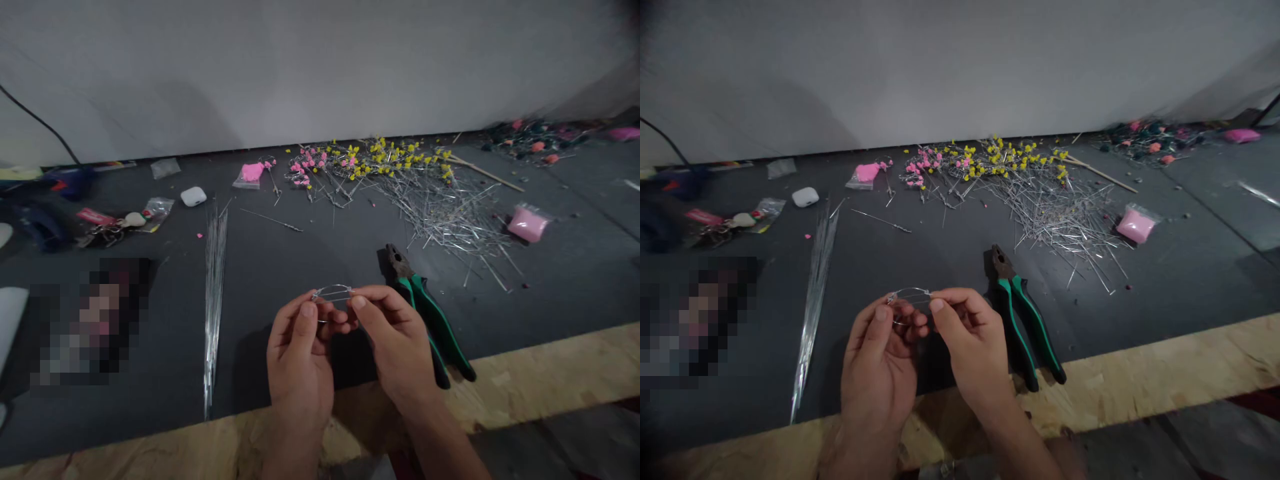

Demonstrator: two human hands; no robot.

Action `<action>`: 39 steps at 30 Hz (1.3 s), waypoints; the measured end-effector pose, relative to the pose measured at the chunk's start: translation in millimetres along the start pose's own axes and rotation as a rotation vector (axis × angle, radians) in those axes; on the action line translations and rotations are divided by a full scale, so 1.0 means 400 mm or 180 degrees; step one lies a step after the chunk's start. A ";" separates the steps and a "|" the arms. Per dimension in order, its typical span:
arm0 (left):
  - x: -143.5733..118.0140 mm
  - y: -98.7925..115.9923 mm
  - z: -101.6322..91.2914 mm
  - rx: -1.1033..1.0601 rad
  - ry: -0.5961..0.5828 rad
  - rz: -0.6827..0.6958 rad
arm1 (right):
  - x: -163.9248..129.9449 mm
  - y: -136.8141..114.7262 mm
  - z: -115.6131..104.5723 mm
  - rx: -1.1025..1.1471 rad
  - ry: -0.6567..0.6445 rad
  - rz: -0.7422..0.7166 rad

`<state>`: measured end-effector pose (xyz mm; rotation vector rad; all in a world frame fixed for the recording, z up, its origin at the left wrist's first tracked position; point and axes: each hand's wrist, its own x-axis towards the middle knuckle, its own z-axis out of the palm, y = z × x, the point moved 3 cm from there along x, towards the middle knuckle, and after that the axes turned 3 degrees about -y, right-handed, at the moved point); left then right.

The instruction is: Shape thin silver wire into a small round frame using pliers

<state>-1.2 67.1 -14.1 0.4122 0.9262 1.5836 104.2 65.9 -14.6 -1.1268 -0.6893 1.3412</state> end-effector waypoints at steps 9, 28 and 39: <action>-0.001 0.002 0.001 -0.0117 -0.0116 0.0060 | 0.007 0.007 0.006 0.0339 -0.0141 0.0112; 0.003 -0.003 0.003 -0.0032 0.0048 0.0016 | 0.012 0.013 -0.006 0.0244 -0.0037 0.0119; 0.000 -0.003 0.003 -0.0064 -0.0041 -0.0028 | 0.012 0.010 0.002 0.0401 -0.0106 0.0154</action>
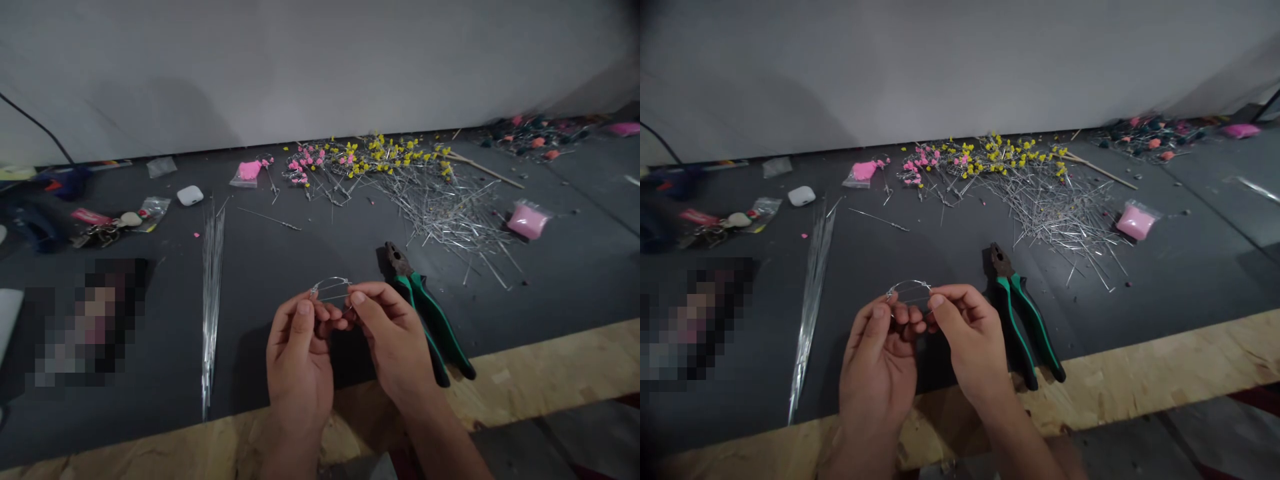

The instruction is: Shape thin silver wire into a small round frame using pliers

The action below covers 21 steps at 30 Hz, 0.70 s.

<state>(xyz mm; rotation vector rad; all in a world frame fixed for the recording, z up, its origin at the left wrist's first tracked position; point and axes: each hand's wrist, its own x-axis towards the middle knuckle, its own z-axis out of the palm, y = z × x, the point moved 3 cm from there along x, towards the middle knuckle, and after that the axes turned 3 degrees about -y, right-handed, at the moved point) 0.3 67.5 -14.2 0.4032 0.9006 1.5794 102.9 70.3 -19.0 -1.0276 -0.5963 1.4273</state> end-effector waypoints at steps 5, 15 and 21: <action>-0.003 0.002 0.001 -0.0021 -0.0025 0.0004 | -0.002 -0.001 0.000 -0.0012 -0.0010 0.0015; -0.004 0.005 0.009 0.0106 -0.0022 0.0027 | -0.003 -0.001 -0.004 -0.0062 0.0070 -0.0047; -0.007 0.005 0.007 0.0136 -0.0053 0.0042 | -0.005 -0.005 0.002 0.0076 -0.0002 -0.0110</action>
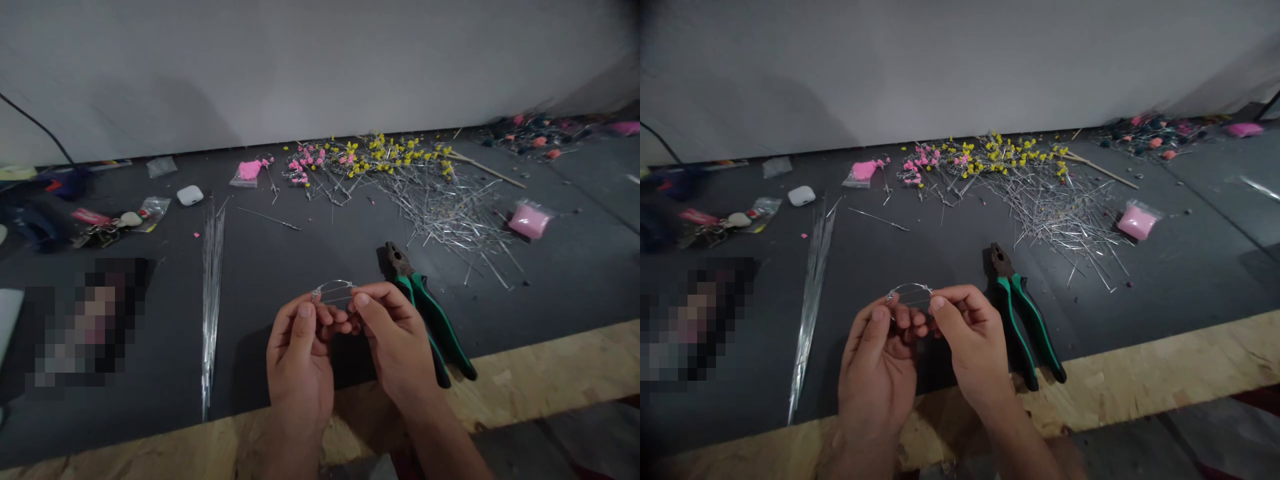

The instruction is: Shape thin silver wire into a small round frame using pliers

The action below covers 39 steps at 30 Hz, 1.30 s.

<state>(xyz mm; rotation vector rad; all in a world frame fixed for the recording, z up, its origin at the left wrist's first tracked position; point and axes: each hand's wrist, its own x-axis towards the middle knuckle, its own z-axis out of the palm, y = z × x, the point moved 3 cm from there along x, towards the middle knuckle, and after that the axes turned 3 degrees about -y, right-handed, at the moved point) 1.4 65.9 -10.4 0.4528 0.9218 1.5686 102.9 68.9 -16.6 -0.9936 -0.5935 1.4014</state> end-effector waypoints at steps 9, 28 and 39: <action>0.000 -0.001 0.000 0.0024 0.0008 0.0043 | 0.000 -0.001 -0.002 -0.0102 0.0092 -0.0014; 0.004 0.001 0.002 0.0021 0.0102 -0.0049 | -0.003 -0.004 0.003 -0.0144 0.0090 -0.0041; 0.000 -0.002 -0.005 0.0043 0.0011 -0.0036 | 0.000 0.002 -0.008 -0.0250 0.0066 -0.0024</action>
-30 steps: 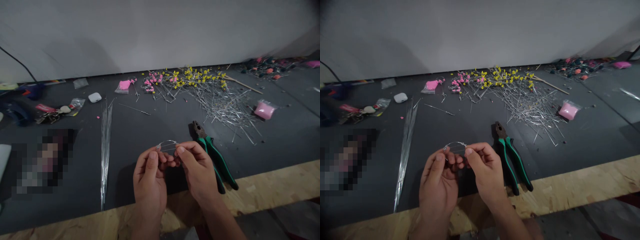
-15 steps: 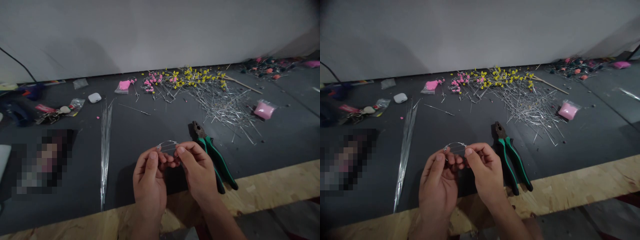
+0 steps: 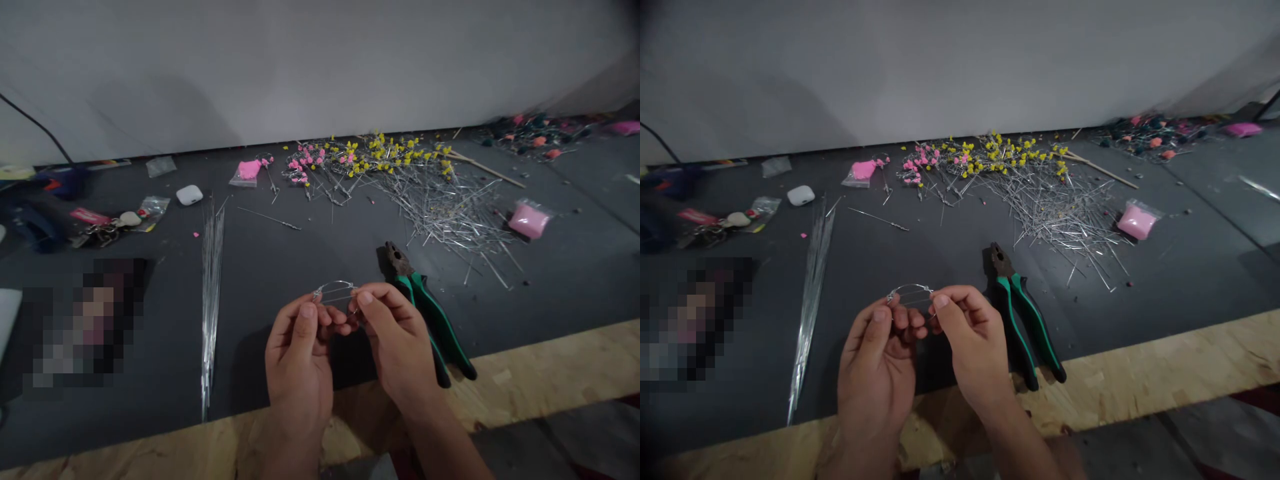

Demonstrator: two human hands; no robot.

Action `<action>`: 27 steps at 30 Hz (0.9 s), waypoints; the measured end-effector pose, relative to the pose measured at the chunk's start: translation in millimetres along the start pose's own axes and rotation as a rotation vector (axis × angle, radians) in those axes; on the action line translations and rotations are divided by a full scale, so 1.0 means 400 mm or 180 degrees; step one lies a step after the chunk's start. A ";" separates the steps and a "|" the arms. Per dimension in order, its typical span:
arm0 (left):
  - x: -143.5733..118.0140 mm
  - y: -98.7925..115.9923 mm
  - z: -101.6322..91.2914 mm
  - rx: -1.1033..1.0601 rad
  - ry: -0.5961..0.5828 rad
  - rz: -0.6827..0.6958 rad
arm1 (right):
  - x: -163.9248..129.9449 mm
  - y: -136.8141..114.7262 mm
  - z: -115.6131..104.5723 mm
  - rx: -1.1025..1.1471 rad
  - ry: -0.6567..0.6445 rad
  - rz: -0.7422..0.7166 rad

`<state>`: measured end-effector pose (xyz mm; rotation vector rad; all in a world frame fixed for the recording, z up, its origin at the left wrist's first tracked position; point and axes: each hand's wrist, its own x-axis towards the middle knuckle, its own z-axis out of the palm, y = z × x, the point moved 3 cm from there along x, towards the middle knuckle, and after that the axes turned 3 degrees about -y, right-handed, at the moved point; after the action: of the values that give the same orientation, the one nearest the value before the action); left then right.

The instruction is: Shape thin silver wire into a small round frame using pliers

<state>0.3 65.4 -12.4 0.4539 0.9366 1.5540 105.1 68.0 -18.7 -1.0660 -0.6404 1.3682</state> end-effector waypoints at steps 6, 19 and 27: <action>0.002 0.000 0.003 -0.0040 -0.0041 0.0030 | 0.000 0.001 0.000 0.0092 -0.0042 0.0015; 0.002 0.000 0.000 0.0020 0.0119 0.0011 | 0.001 -0.002 0.003 0.0157 0.0015 0.0111; 0.004 0.001 0.001 0.0027 0.0119 -0.0012 | 0.000 0.001 0.001 0.0121 -0.0021 0.0009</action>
<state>-0.1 66.9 -12.3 0.4301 0.9725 1.5603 104.7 67.9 -19.0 -1.0327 -0.6157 1.3817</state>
